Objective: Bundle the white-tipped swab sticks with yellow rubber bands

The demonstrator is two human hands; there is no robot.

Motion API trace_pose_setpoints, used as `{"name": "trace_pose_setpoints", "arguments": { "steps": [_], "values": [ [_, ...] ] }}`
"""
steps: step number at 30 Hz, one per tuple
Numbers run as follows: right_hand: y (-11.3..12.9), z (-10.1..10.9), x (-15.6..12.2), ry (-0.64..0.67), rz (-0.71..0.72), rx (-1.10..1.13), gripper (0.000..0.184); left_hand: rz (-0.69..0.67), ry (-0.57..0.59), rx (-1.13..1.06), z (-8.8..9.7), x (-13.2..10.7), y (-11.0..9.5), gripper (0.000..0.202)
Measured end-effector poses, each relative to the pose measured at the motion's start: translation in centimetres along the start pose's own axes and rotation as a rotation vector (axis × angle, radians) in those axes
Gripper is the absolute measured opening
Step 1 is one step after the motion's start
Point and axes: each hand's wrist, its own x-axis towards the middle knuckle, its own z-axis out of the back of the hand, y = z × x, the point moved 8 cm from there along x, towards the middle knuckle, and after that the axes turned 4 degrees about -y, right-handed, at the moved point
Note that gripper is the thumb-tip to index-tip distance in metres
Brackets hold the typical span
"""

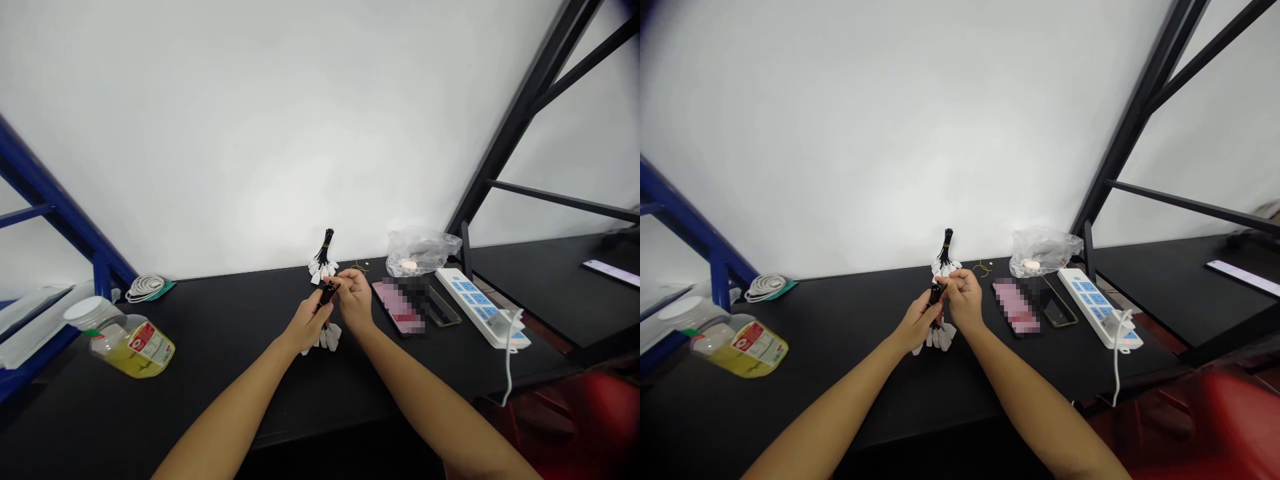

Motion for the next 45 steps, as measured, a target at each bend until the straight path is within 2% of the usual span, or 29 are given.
{"name": "trace_pose_setpoints", "arguments": {
  "steps": [4,8,11,16,22,27,29,32,34,36,38,40,43,45],
  "values": [
    [0.7,-0.6,-0.1,0.09,0.065,0.083,0.052,0.01,-0.029,-0.108,0.1,0.1,0.1,0.033],
    [2.1,-1.0,0.0,0.17,0.122,0.077,0.074,0.011,0.058,0.059,-0.1,0.0,-0.2,0.032],
    [2.8,-1.3,-0.1,0.272,0.175,0.001,0.067,-0.001,0.085,0.175,0.0,0.0,-0.3,0.035],
    [2.8,-1.7,-0.3,0.422,0.199,-0.168,0.046,-0.009,0.096,0.214,0.1,0.2,0.0,0.045],
    [3.1,-1.9,-0.2,0.491,0.195,-0.088,0.073,-0.006,0.107,0.307,0.0,0.1,-0.3,0.047],
    [3.5,-2.2,-0.5,0.517,0.156,-0.002,0.075,0.001,0.116,0.359,0.0,0.0,-1.1,0.044],
    [4.2,-2.3,-0.8,0.526,0.205,-0.062,0.072,0.009,0.128,0.346,-0.1,0.1,-1.1,0.041],
    [5.4,-2.8,-1.4,0.604,0.367,-0.32,0.064,0.026,0.113,0.251,0.2,0.3,-0.7,0.036],
    [5.9,-2.5,-1.2,0.571,0.483,-0.48,0.056,0.051,0.096,0.163,0.4,0.4,0.0,0.037],
    [6.1,-1.3,-0.1,0.445,0.517,-0.534,0.048,0.072,0.075,0.064,0.6,0.4,0.5,0.042],
    [5.3,0.1,1.3,0.332,0.45,-0.508,0.042,0.063,0.029,-0.048,0.8,0.5,0.7,0.05],
    [4.1,1.1,2.2,0.276,0.377,-0.496,0.036,0.031,-0.023,-0.106,1.3,0.5,0.6,0.051],
    [2.7,1.5,2.7,0.235,0.312,-0.53,0.026,-0.005,-0.043,-0.047,2.1,0.7,0.2,0.042],
    [2.5,1.0,2.4,0.246,0.318,-0.553,0.022,-0.04,-0.034,0.052,2.8,0.9,-0.2,0.035]
  ]
}}
